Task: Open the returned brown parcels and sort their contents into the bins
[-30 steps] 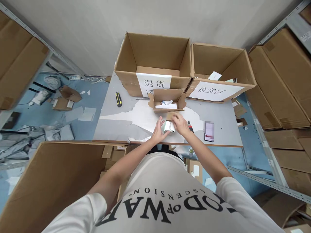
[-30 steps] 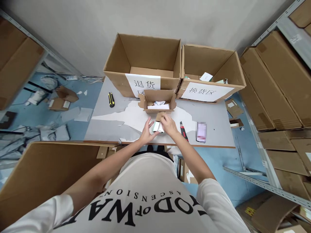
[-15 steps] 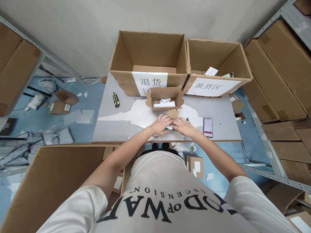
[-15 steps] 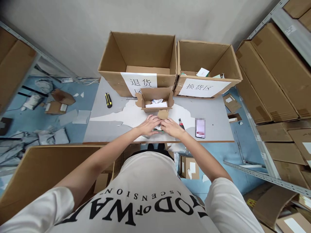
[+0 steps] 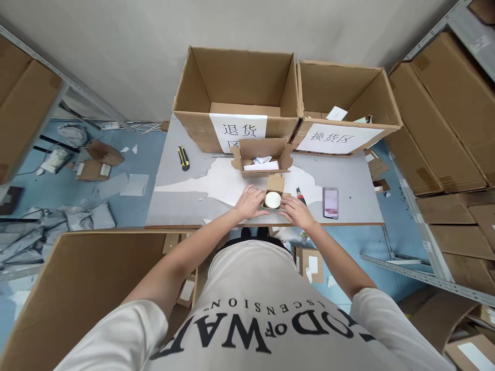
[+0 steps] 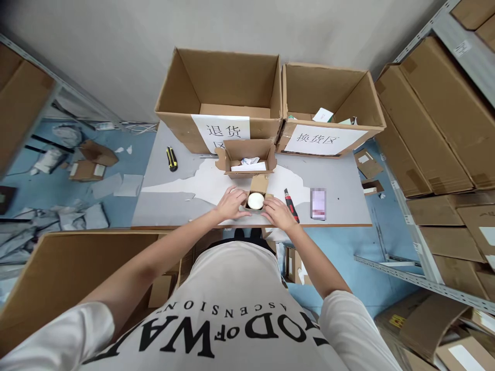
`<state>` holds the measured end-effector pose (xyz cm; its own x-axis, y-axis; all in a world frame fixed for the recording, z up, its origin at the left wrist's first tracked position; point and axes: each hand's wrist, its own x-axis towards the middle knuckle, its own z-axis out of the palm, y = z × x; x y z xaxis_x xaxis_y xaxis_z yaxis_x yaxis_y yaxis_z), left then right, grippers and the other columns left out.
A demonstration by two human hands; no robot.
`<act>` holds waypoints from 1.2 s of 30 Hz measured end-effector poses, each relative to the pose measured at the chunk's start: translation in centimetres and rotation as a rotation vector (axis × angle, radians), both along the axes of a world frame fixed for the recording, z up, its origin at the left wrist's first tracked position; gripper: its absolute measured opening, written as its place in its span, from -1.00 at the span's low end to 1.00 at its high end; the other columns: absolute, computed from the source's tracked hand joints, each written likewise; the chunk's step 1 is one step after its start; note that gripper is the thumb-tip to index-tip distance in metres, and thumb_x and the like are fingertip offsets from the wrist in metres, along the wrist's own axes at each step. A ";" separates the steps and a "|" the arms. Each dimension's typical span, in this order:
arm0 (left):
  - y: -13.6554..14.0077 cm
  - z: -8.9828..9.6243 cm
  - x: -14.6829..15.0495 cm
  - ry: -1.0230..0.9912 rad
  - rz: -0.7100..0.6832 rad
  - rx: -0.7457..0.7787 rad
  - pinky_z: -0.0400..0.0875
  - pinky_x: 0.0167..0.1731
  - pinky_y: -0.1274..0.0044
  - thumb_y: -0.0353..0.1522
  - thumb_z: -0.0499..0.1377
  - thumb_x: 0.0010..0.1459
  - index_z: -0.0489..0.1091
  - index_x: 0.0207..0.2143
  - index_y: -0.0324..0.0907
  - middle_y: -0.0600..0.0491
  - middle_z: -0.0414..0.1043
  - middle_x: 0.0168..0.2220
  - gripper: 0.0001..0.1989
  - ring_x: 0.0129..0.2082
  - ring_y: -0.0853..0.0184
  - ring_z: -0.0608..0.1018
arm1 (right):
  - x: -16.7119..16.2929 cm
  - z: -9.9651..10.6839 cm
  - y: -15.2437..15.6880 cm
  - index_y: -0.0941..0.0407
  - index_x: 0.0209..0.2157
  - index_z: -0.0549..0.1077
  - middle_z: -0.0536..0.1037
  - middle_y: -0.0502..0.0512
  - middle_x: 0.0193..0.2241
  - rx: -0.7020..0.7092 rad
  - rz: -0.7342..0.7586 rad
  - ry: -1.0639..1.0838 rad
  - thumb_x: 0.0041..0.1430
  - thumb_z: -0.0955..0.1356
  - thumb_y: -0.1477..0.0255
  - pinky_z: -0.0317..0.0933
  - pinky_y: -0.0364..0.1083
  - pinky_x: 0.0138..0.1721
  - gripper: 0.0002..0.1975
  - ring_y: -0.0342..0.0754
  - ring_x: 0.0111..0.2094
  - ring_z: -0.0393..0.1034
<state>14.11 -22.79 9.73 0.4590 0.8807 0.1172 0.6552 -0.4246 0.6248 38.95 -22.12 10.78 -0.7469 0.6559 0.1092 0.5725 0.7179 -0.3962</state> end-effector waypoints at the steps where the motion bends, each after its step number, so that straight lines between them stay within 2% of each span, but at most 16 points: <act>1: -0.4 -0.6 0.5 -0.030 0.053 -0.015 0.09 0.16 0.10 0.05 0.33 -0.17 0.34 -0.03 -0.16 -0.15 0.36 -0.08 -0.29 0.01 -0.02 0.40 | -0.2 0.1 -0.4 0.11 -0.24 0.50 0.52 0.23 -0.08 -0.006 -0.034 0.010 0.30 0.24 0.27 0.20 0.11 0.06 -0.74 0.07 0.02 0.34; 3: -0.8 -1.7 1.7 -0.097 0.124 -0.048 0.17 0.11 0.14 0.02 0.40 -0.31 0.20 0.13 -0.20 -0.22 0.27 0.06 -0.03 0.09 -0.08 0.33 | -1.3 0.9 -0.8 0.13 -0.23 0.49 0.52 0.25 -0.08 -0.017 -0.124 -0.032 0.30 0.24 0.28 0.20 0.09 0.02 -0.74 0.10 0.01 0.33; 4: -0.9 -2.0 2.3 -0.121 0.152 -0.070 0.18 0.11 0.14 -0.02 0.43 -0.33 0.14 0.18 -0.21 -0.25 0.23 0.11 0.03 0.12 -0.10 0.30 | -2.0 1.5 -0.9 0.13 -0.22 0.48 0.51 0.27 -0.08 -0.021 -0.171 -0.088 0.30 0.24 0.30 0.20 0.09 -0.01 -0.75 0.12 -0.01 0.33; 5: -0.8 -2.3 2.8 -0.133 0.183 -0.093 0.18 0.10 0.13 -0.08 0.43 -0.31 0.11 0.20 -0.21 -0.26 0.21 0.13 0.04 0.14 -0.12 0.28 | -3.0 2.3 -0.9 0.14 -0.20 0.47 0.50 0.29 -0.07 -0.022 -0.216 -0.158 0.29 0.24 0.31 0.19 0.09 -0.04 -0.75 0.14 -0.04 0.33; 7: -0.7 -2.4 3.6 -0.130 0.249 -0.133 0.16 0.09 0.08 -0.18 0.38 -0.20 0.11 0.20 -0.20 -0.25 0.26 0.11 -0.08 0.14 -0.13 0.29 | -5.2 3.9 -0.5 0.17 -0.14 0.46 0.48 0.34 -0.06 -0.012 -0.298 -0.305 0.24 0.29 0.29 0.15 0.11 -0.08 -0.73 0.18 -0.08 0.33; 10: -0.7 -2.5 4.1 -0.132 0.288 -0.119 0.17 0.09 0.09 -0.35 0.26 -0.12 0.13 0.18 -0.19 -0.21 0.33 0.04 -0.24 0.11 -0.09 0.33 | -8.3 5.7 0.1 0.21 -0.10 0.45 0.49 0.42 -0.12 0.013 -0.413 -0.461 0.13 0.39 0.26 0.11 0.11 -0.11 -0.62 0.22 -0.11 0.34; 13: -0.8 -2.7 3.9 -0.200 0.272 -0.086 0.24 0.08 0.17 -0.44 0.20 -0.16 0.10 0.19 -0.23 -0.21 0.34 0.01 -0.22 0.06 -0.02 0.39 | -9.9 6.1 0.4 0.23 -0.09 0.45 0.51 0.47 -0.15 -0.013 -0.468 -0.551 0.07 0.43 0.28 0.09 0.10 -0.13 -0.59 0.23 -0.12 0.36; 16: -1.2 -3.3 3.8 -0.289 0.234 -0.091 0.31 0.05 0.20 -0.41 0.21 -0.16 0.07 0.20 -0.22 -0.20 0.31 0.04 -0.19 0.05 0.01 0.40 | -10.2 6.0 0.5 0.23 -0.09 0.45 0.55 0.45 -0.19 -0.074 -0.457 -0.608 0.03 0.45 0.27 0.07 0.11 -0.12 -0.56 0.24 -0.10 0.39; 19: -1.5 -3.8 3.9 -0.359 0.170 -0.094 0.32 0.07 0.21 -0.40 0.24 -0.16 0.06 0.19 -0.21 -0.19 0.29 0.07 -0.19 0.09 0.03 0.39 | -10.1 6.2 0.6 0.22 -0.14 0.46 0.57 0.38 -0.26 -0.123 -0.419 -0.651 -0.02 0.44 0.39 0.07 0.10 -0.09 -0.63 0.21 -0.14 0.43; 22: -1.4 -3.9 4.2 -0.366 0.210 -0.085 0.32 0.08 0.20 -0.42 0.24 -0.15 0.06 0.19 -0.24 -0.20 0.29 0.07 -0.20 0.10 0.03 0.38 | -10.0 7.1 0.7 0.21 -0.13 0.44 0.57 0.35 -0.28 -0.098 -0.395 -0.618 -0.04 0.42 0.46 0.11 0.08 -0.11 -0.63 0.20 -0.13 0.43; 26: -1.1 -3.9 4.0 -0.347 0.302 -0.103 0.33 0.06 0.18 -0.39 0.28 -0.14 0.07 0.20 -0.24 -0.19 0.31 0.04 -0.18 0.06 0.01 0.41 | -9.4 9.5 0.9 0.18 -0.04 0.36 0.53 0.36 -0.23 -0.024 -0.361 -0.517 -0.03 0.43 0.33 0.15 0.04 -0.20 -0.50 0.24 -0.14 0.40; 31: -1.0 -4.3 3.5 -0.379 0.353 -0.102 0.29 0.10 0.18 -0.25 0.38 -0.17 0.06 0.21 -0.21 -0.20 0.27 0.11 -0.09 0.13 -0.01 0.36 | -7.9 14.6 2.0 0.12 -0.06 0.36 0.47 0.28 -0.20 0.068 -0.336 -0.375 0.03 0.37 0.17 0.14 -0.01 -0.28 -0.53 0.20 -0.21 0.37; 36: -0.7 -4.3 3.5 -0.411 0.400 -0.095 0.25 0.14 0.13 -0.20 0.42 -0.22 0.09 0.20 -0.19 -0.20 0.26 0.14 -0.05 0.16 -0.03 0.34 | -5.7 20.0 3.1 0.08 0.10 0.28 0.44 0.21 -0.14 0.152 -0.313 -0.138 0.04 0.36 0.21 0.19 0.03 -0.22 -0.42 0.20 -0.17 0.35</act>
<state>17.59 -23.51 5.45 0.0214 0.9916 0.1274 0.4485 -0.1234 0.8852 33.26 -18.97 30.79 -0.5275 0.8386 0.1357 0.8139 0.5447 -0.2024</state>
